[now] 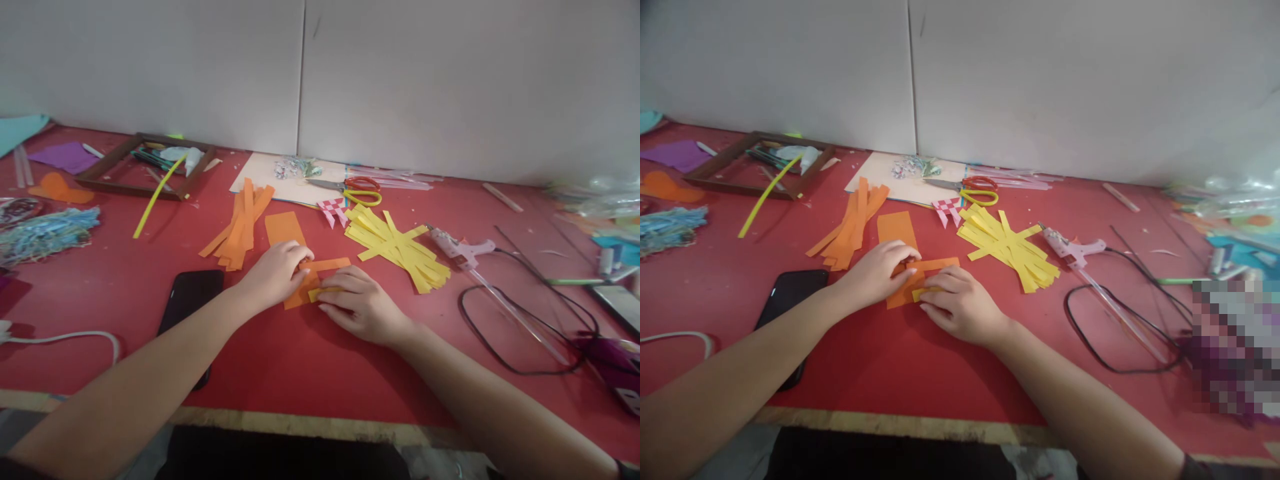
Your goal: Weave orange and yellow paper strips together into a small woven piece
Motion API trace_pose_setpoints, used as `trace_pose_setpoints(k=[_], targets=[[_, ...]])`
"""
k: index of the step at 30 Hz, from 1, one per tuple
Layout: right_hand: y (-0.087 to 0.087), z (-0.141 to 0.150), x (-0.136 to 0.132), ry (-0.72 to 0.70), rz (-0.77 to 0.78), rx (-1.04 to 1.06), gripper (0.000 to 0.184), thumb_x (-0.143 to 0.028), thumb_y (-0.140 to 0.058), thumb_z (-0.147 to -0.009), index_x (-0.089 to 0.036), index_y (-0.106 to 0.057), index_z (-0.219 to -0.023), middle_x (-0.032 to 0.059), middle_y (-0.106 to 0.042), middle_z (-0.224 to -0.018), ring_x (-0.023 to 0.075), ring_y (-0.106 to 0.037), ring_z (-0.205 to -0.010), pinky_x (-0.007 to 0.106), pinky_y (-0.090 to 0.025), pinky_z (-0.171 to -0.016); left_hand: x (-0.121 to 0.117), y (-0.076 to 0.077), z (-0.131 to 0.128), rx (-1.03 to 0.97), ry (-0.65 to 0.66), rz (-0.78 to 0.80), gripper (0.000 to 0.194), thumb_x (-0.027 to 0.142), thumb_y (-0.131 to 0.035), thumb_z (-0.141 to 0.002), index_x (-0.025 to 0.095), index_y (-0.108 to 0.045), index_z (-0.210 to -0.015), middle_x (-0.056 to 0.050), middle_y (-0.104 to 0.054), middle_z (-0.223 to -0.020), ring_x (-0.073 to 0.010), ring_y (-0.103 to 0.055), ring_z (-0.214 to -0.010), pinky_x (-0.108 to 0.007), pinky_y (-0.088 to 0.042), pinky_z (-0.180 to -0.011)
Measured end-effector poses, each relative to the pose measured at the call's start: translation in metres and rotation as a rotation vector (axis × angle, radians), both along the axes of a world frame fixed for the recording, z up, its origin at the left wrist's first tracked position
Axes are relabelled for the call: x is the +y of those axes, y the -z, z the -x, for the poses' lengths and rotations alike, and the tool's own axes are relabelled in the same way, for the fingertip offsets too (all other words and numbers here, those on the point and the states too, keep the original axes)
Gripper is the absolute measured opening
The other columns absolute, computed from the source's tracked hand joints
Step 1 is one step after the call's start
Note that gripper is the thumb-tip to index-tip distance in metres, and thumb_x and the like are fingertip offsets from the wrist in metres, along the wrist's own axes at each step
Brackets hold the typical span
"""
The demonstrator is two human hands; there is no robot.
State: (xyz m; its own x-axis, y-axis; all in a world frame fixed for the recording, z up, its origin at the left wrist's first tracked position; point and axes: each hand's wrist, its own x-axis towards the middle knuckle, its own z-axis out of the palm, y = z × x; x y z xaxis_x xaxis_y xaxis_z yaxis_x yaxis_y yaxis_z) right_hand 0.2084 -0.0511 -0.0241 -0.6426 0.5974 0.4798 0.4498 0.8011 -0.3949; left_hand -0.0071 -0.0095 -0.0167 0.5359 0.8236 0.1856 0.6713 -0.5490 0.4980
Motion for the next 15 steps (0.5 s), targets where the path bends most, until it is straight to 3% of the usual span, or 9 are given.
trace_pose_setpoints(k=[11, 15], targets=[[-0.003, 0.001, -0.001, 0.023, 0.008, -0.054, 0.018, -0.023, -0.058, -0.092, -0.021, -0.073, -0.101, 0.0070, -0.075, -0.098, 0.0218, -0.065, -0.089, 0.040, -0.056, -0.082, 0.002, 0.000, -0.001, -0.015, -0.014, 0.028, 0.012, 0.019, -0.054, -0.089, 0.017, -0.061, -0.099, -0.007, -0.064, -0.097, -0.0221, -0.060, -0.094, -0.037, -0.049, -0.084], [-0.005, -0.010, 0.008, 0.140, -0.081, -0.033, 0.020, -0.019, -0.056, -0.092, -0.023, -0.073, -0.100, 0.0071, -0.073, -0.097, 0.0214, -0.064, -0.086, 0.039, -0.055, -0.081, 0.002, -0.003, -0.001, -0.068, -0.055, 0.047, 0.014, 0.022, -0.049, -0.092, 0.018, -0.062, -0.097, -0.006, -0.064, -0.095, -0.0189, -0.061, -0.086, -0.033, -0.050, -0.077]])
